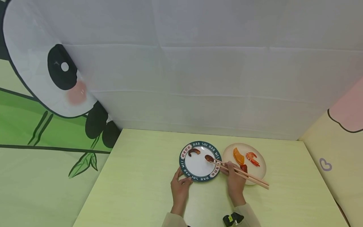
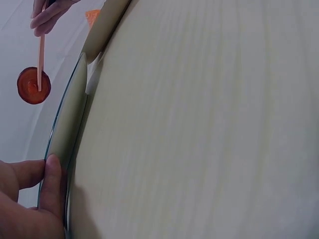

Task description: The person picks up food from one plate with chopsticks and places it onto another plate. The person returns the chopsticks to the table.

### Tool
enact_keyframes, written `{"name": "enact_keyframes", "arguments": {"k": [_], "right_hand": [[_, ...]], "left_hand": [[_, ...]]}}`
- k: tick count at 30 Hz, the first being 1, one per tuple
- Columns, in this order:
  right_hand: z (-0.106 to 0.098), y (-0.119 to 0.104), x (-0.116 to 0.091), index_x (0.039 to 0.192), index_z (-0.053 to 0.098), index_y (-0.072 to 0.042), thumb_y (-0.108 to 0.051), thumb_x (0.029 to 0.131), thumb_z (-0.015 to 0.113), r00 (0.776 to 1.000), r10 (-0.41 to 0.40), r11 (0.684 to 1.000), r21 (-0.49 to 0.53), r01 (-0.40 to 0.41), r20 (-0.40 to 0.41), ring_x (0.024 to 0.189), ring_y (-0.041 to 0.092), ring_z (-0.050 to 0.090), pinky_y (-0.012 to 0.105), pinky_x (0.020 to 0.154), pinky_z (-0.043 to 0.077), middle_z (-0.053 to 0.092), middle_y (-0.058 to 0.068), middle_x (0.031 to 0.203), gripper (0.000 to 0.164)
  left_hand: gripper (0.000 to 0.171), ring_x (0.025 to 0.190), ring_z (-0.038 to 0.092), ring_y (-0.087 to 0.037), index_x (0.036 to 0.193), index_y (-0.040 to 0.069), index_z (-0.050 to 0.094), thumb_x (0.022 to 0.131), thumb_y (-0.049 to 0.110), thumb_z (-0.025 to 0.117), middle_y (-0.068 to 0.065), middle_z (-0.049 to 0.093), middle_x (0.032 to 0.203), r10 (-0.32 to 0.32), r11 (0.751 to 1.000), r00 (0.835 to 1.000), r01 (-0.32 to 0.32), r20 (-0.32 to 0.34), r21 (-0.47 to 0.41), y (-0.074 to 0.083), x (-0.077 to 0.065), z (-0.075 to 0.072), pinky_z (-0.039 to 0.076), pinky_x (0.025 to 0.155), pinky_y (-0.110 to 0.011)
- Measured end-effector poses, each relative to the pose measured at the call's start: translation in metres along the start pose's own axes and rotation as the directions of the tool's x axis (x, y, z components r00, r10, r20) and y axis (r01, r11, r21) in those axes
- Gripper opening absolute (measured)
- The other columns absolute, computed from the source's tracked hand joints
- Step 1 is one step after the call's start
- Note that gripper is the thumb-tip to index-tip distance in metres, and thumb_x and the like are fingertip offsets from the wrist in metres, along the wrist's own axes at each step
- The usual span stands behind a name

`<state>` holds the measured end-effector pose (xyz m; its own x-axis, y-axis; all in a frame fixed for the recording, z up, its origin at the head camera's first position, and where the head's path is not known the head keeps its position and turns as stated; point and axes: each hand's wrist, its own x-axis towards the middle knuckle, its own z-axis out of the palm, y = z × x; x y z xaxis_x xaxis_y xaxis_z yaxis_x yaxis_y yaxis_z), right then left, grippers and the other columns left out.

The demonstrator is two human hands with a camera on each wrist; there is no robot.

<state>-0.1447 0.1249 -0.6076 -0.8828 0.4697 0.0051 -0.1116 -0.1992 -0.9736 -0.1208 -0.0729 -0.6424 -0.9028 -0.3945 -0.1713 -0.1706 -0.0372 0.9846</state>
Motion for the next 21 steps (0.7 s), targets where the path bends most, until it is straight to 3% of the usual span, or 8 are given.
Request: {"name": "enact_keyframes", "arguments": {"k": [7, 13, 21], "right_hand": [[-0.007, -0.004, 0.0, 0.12, 0.064, 0.023, -0.013, 0.107, 0.061, 1.0, 0.009, 1.0, -0.016, -0.009, -0.01, 0.075, 0.008, 0.078, 0.026, 0.072, 0.063, 0.078, -0.003, 0.09, 0.038], [-0.01, -0.01, -0.001, 0.117, 0.063, 0.026, -0.011, 0.107, 0.062, 1.0, -0.004, 0.999, 0.039, 0.005, -0.021, 0.073, 0.01, 0.078, 0.027, 0.071, 0.063, 0.077, 0.001, 0.088, 0.038], [-0.015, -0.014, 0.001, 0.114, 0.065, 0.023, -0.01, 0.107, 0.061, 0.999, -0.012, 1.0, 0.026, 0.013, -0.051, 0.07, 0.008, 0.077, 0.026, 0.071, 0.063, 0.077, -0.002, 0.086, 0.034]], "left_hand": [[0.074, 0.088, 0.074, -0.024, 0.154, -0.004, 0.048, 0.085, -0.015, 0.072, -0.023, 0.057, 0.13, -0.004, 1.0, 1.0, 0.004, 0.003, -0.005, 0.003, -0.002, 0.0, 0.064, 0.07, -0.027], [0.074, 0.09, 0.073, -0.026, 0.153, -0.006, 0.048, 0.084, -0.015, 0.073, -0.023, 0.057, 0.13, 0.006, 1.0, 1.0, -0.006, -0.001, -0.018, 0.004, -0.003, -0.001, 0.065, 0.071, -0.029], [0.074, 0.09, 0.074, -0.026, 0.153, -0.006, 0.048, 0.084, -0.015, 0.073, -0.023, 0.057, 0.13, 0.007, 1.0, 1.0, -0.007, 0.003, -0.012, 0.004, -0.003, -0.001, 0.065, 0.07, -0.029]]}}
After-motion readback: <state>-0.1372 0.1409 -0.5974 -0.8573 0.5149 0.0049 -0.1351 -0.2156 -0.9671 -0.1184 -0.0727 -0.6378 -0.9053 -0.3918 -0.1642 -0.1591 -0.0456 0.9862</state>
